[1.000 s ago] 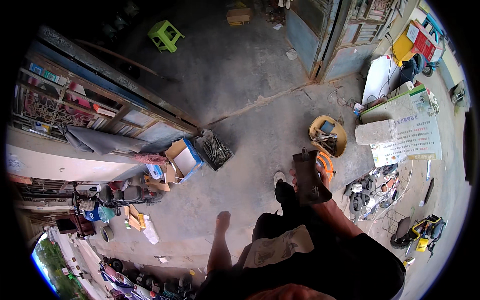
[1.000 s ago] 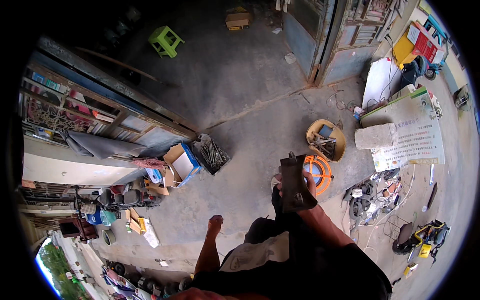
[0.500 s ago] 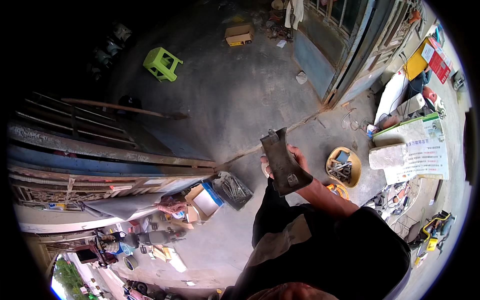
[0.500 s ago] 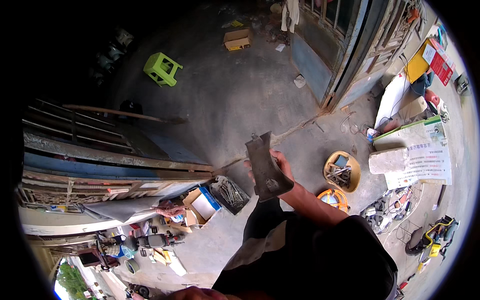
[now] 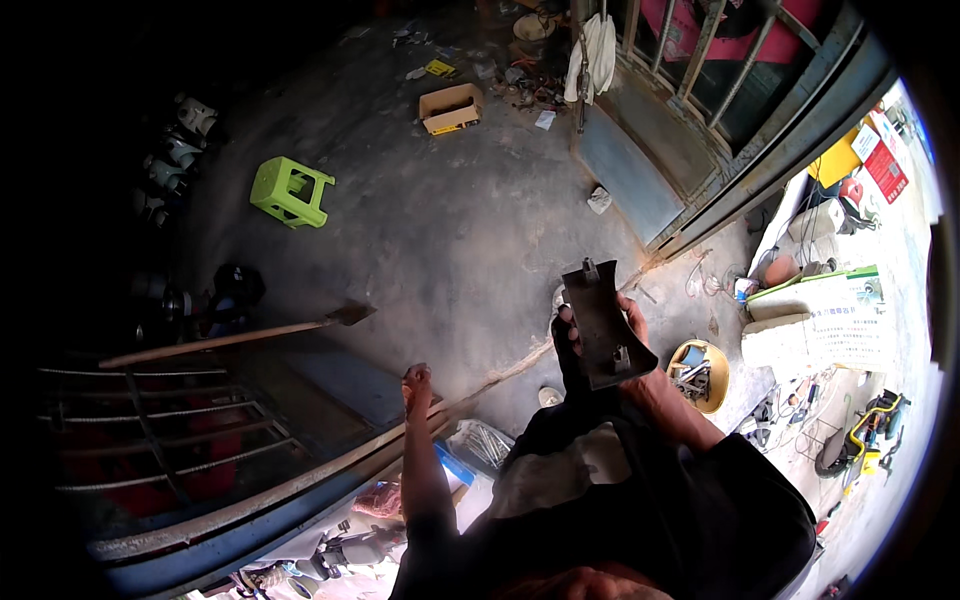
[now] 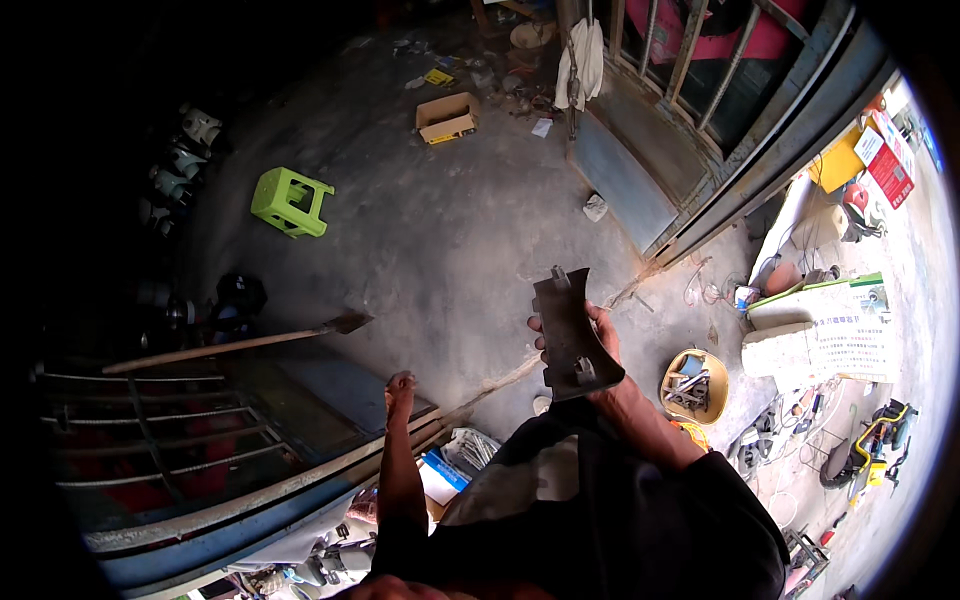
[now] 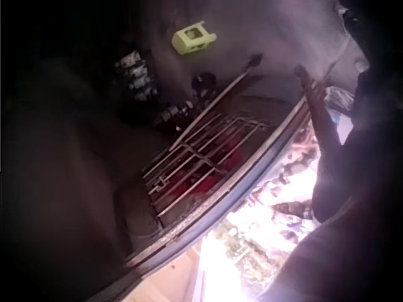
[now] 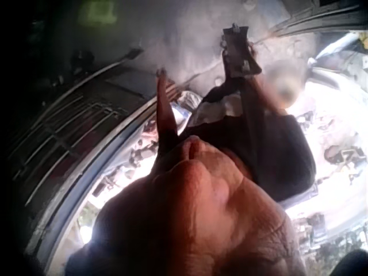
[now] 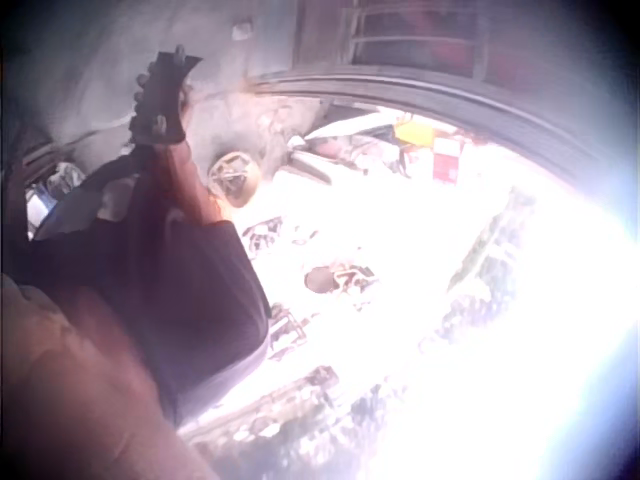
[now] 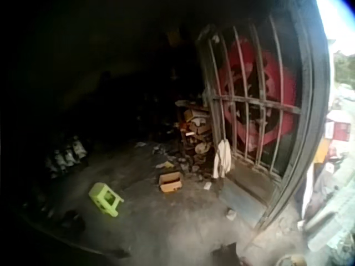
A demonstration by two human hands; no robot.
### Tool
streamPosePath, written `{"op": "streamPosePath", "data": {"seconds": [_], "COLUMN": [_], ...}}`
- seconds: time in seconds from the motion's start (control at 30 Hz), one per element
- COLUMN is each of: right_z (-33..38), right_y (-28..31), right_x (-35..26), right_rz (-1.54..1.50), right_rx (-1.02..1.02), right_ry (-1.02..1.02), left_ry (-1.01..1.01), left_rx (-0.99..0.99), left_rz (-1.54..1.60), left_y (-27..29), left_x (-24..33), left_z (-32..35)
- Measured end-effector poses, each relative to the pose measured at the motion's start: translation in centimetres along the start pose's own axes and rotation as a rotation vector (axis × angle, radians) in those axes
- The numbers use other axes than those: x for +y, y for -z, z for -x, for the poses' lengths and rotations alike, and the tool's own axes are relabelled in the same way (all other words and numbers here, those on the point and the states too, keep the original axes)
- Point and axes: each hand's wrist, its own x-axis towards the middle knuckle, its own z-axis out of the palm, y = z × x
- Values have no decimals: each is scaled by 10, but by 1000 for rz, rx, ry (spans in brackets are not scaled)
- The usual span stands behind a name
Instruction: The person fits a yellow plastic cover onto the front of a scooter, aligns it, and secures it with a screwdriver. They then remove the seat, search through a tool tray, and retrieve a small metal part before returning to the scooter.
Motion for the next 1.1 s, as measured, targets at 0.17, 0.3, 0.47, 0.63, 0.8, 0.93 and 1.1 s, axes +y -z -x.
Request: {"op": "streamPosePath", "data": {"seconds": [0.17,0.3,0.47,0.63,0.8,0.93,1.1], "right_z": [-127,-231,-340,-432,-517,-576,-633], "right_y": [-10,-70,-128,-149,-135,-149,-175], "right_x": [-45,-92,-140,-169,-182,-186,-213], "right_rz": [-10,65,233,-51,-71,-3,2], "right_rx": [-4,-54,2,-209,-96,124,27], "right_ry": [-70,-112,-67,-181,-157,39,109], "left_ry": [114,434,557,640,579,380,64], "left_rx": [-2,-328,-632,-624,-647,-719,-615], "left_rz": [50,103,-104,-110,-130,-265,-576], "left_y": [-27,-78,-87,-81,-86,-77,-52], "left_x": [15,-29,-15,22,38,33,81], "left_z": [-85,-45,-9,-88,-222,-390,-699]}}
